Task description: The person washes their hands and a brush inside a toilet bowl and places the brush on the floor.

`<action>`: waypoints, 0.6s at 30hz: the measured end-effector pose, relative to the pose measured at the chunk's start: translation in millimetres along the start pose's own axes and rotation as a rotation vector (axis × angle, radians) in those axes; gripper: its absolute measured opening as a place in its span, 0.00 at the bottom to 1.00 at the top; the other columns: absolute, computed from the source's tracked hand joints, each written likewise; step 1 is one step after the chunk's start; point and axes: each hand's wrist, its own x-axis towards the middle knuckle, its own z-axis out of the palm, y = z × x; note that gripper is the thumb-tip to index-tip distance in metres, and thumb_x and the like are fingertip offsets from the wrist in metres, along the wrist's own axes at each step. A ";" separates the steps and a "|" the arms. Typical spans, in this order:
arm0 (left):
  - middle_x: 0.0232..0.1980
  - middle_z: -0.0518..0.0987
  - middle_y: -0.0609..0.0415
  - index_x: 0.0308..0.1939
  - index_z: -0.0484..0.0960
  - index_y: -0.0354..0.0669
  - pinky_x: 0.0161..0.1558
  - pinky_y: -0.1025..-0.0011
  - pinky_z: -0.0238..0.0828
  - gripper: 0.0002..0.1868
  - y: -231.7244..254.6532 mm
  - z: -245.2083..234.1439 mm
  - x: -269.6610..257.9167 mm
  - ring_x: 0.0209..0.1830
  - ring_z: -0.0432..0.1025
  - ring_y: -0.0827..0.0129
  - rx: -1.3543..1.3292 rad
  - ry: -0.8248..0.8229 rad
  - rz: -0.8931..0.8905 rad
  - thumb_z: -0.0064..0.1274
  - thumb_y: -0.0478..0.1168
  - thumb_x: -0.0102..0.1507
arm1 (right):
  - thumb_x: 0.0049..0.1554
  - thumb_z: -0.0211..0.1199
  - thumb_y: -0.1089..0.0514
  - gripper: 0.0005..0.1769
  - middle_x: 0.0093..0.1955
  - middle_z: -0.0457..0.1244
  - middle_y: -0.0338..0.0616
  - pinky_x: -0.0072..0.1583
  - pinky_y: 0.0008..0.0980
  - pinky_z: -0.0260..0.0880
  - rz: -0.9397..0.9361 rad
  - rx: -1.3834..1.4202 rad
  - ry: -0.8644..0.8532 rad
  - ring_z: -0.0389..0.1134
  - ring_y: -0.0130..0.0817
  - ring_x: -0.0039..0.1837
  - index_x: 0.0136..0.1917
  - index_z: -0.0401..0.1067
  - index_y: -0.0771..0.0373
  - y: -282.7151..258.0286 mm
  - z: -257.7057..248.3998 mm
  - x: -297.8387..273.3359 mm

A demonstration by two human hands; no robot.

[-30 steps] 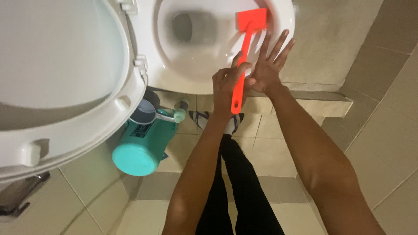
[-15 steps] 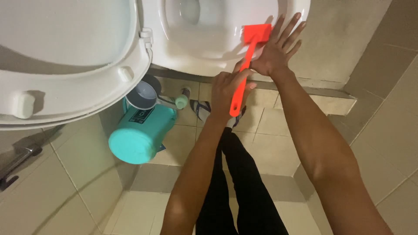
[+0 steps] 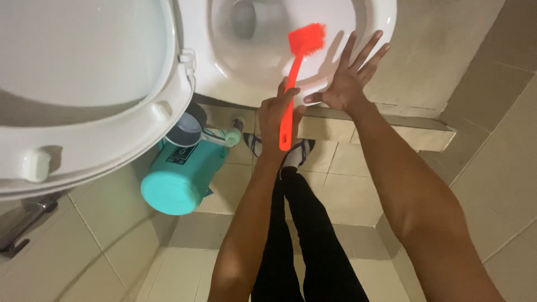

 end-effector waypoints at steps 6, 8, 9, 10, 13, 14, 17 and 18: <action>0.71 0.74 0.47 0.62 0.76 0.48 0.55 0.62 0.72 0.23 5.2 12.7 47.0 0.48 0.72 0.57 0.006 0.081 -0.010 0.63 0.38 0.64 | 0.31 0.80 0.18 1.00 0.76 0.04 0.78 0.76 0.80 0.21 -0.003 0.073 0.012 0.00 0.78 0.74 0.83 0.12 0.67 0.1 -1.4 -3.0; 0.71 0.74 0.47 0.61 0.77 0.49 0.55 0.62 0.71 0.22 7.3 16.2 63.6 0.47 0.72 0.58 0.025 0.115 0.009 0.64 0.38 0.64 | 0.29 0.81 0.22 1.00 0.76 0.03 0.76 0.77 0.77 0.21 0.031 0.113 -0.005 -0.01 0.78 0.74 0.83 0.11 0.65 -5.2 -4.1 -1.4; 0.71 0.74 0.47 0.61 0.77 0.49 0.55 0.63 0.72 0.22 7.4 18.6 72.9 0.47 0.72 0.59 0.013 0.108 0.011 0.64 0.38 0.64 | 0.29 0.81 0.22 1.00 0.77 0.03 0.76 0.77 0.78 0.22 0.042 0.118 -0.029 -0.01 0.78 0.75 0.83 0.11 0.64 -6.7 -6.0 -1.8; 0.71 0.74 0.48 0.60 0.77 0.50 0.55 0.64 0.72 0.22 7.0 21.5 82.0 0.48 0.72 0.60 0.000 0.097 0.014 0.64 0.38 0.63 | 0.28 0.81 0.22 1.00 0.77 0.04 0.75 0.77 0.78 0.22 0.057 0.124 -0.052 0.00 0.78 0.75 0.83 0.12 0.64 -7.2 -7.5 -2.8; 0.70 0.76 0.51 0.60 0.78 0.52 0.57 0.66 0.73 0.23 14.3 27.2 92.6 0.51 0.72 0.62 -0.045 0.072 0.026 0.62 0.35 0.62 | 0.29 0.81 0.22 0.99 0.76 0.04 0.76 0.76 0.80 0.20 0.060 0.078 -0.069 0.00 0.79 0.74 0.82 0.11 0.63 -6.0 -9.8 -1.6; 0.69 0.77 0.53 0.61 0.78 0.53 0.59 0.67 0.73 0.24 17.5 28.7 94.8 0.52 0.72 0.62 -0.059 0.069 0.032 0.62 0.34 0.61 | 0.30 0.80 0.22 0.99 0.76 0.04 0.77 0.76 0.80 0.18 0.051 0.050 -0.063 0.00 0.80 0.73 0.82 0.10 0.63 -5.6 -9.5 0.5; 0.58 0.82 0.60 0.58 0.80 0.54 0.59 0.66 0.70 0.21 30.0 31.2 93.1 0.51 0.71 0.64 0.018 -0.049 -0.007 0.62 0.37 0.61 | 0.43 0.72 0.24 0.87 0.77 0.05 0.78 0.72 0.84 0.17 0.021 0.048 -0.018 0.00 0.80 0.73 0.83 0.12 0.64 -1.8 -3.2 -1.1; 0.56 0.81 0.61 0.58 0.79 0.54 0.60 0.65 0.68 0.19 31.8 31.1 92.6 0.52 0.71 0.64 0.012 -0.063 0.031 0.62 0.40 0.62 | 0.45 0.69 0.22 0.85 0.77 0.06 0.77 0.72 0.85 0.17 -0.002 0.033 -0.005 0.00 0.79 0.73 0.83 0.13 0.65 0.4 -0.5 0.1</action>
